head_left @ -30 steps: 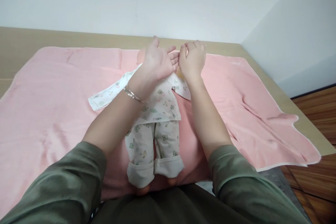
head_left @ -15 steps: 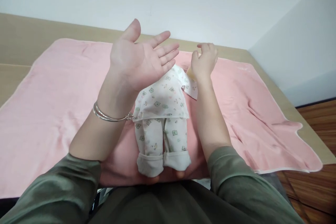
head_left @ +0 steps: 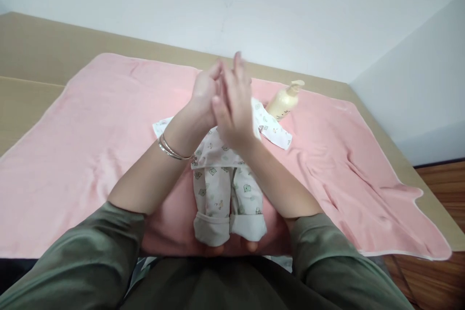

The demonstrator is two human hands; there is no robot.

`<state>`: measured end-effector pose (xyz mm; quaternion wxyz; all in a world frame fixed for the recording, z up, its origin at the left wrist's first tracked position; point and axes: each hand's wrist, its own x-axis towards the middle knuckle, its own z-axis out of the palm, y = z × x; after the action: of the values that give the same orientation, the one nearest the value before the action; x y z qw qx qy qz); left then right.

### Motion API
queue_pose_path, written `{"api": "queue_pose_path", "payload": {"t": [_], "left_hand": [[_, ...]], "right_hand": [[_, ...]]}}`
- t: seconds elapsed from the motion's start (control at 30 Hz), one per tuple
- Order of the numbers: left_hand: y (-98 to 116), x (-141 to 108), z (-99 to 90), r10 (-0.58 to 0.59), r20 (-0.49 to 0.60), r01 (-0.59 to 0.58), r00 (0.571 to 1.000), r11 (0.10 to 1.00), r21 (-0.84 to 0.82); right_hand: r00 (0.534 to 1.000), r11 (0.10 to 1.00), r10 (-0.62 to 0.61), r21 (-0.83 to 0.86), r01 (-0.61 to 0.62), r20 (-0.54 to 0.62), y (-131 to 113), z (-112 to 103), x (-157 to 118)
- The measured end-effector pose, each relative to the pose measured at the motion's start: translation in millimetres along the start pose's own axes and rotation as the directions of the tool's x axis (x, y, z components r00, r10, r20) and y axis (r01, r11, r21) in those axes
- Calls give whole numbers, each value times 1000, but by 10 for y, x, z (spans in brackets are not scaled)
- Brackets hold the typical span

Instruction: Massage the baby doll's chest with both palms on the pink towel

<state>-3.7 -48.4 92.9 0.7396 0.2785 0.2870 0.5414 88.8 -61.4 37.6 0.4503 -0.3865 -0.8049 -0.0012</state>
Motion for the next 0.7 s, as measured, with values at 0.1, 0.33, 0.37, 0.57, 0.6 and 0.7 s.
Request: {"api": "queue_pose_path", "payload": {"t": [0.1,0.33,0.37,0.57,0.6,0.7], "left_hand": [[100,-54,-8,46,-29,-45,998,997,59],[-261,-28,156,168,66,-171,983,985,29],[-352,-28,179,193,110,-199,975,979,39],[-468,-118,205,99,203,-121,974,987,103],[-423,-141,206,104,209,-126,972,987,96],[-293,-222,234,69,179,-83,981,994,72]], "right_hand": [[996,996,-86,39,85,33,-143,282,-178],[998,985,-35,164,45,-60,222,109,-68],[997,984,-27,172,40,-78,307,59,-45],[987,984,83,167,-60,-135,456,-66,-43],[989,984,87,166,-66,-124,378,-77,-62],[995,986,85,150,-77,-46,40,-145,-139]]}}
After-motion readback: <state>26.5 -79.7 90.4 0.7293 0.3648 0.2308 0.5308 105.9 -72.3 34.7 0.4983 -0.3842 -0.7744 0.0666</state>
